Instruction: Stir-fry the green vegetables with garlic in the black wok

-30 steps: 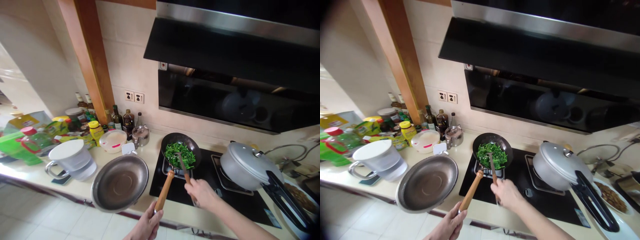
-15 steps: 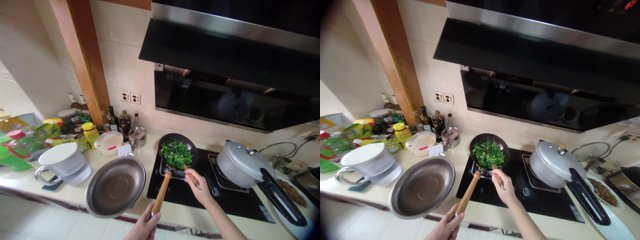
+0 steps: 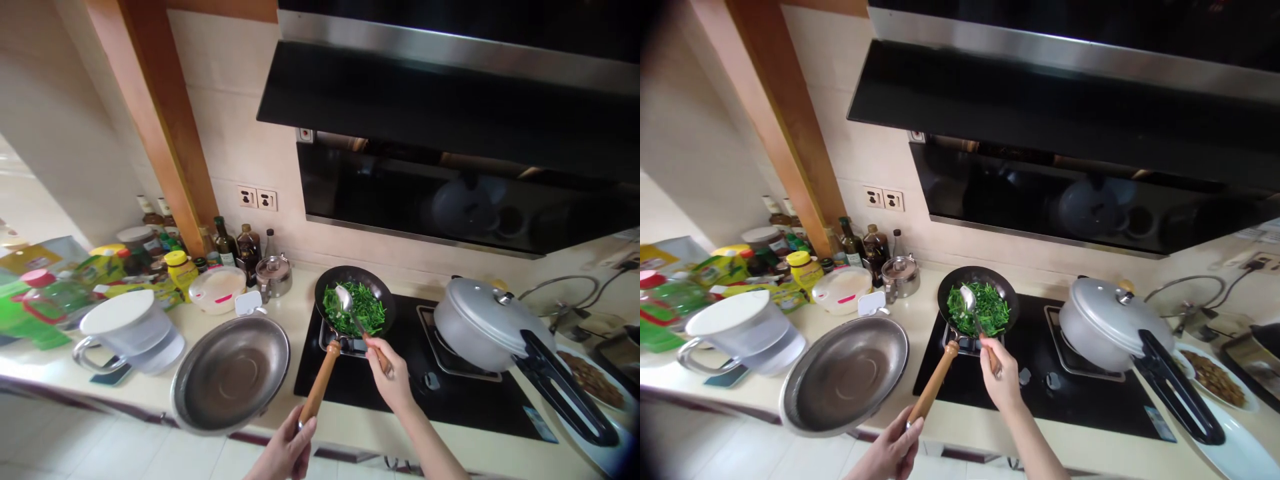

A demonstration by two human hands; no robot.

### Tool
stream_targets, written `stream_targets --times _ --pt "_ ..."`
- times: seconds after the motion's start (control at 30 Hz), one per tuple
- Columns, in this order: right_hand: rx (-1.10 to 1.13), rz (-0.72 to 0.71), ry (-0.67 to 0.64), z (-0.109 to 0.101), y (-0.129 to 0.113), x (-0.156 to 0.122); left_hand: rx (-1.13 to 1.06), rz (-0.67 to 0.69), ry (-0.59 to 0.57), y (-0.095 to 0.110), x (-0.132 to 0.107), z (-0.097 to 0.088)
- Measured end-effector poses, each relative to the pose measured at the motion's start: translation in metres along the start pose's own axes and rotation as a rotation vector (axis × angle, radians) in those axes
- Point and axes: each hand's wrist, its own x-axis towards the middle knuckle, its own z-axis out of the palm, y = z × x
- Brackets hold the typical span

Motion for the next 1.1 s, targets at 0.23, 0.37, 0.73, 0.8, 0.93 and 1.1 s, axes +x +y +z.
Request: stream_targets --times 0.23,0.37,0.73,0.8,0.93,1.1 --pt "-0.119 -0.042 0.049 -0.026 0.015 0.024 -0.059 -0.031 0.078 0.026 -0.02 0.015" --pt "-0.087 -0.052 0.094 -0.003 0.011 0.019 -0.073 -0.035 0.124 0.035 -0.028 0.02" --pt "-0.154 -0.183 0.109 -0.057 0.024 0.019 -0.117 -0.043 0.208 0.041 -0.035 0.028" --pt "-0.142 -0.189 0.122 -0.053 0.024 0.018 -0.136 -0.026 0.258 0.041 -0.036 0.031" --pt "-0.012 -0.051 0.019 -0.029 0.025 -0.001 -0.138 -0.014 0.279 0.04 -0.034 0.032" --pt "-0.039 -0.07 0.012 -0.04 0.021 -0.004 -0.106 -0.023 0.222 0.035 -0.03 0.022"
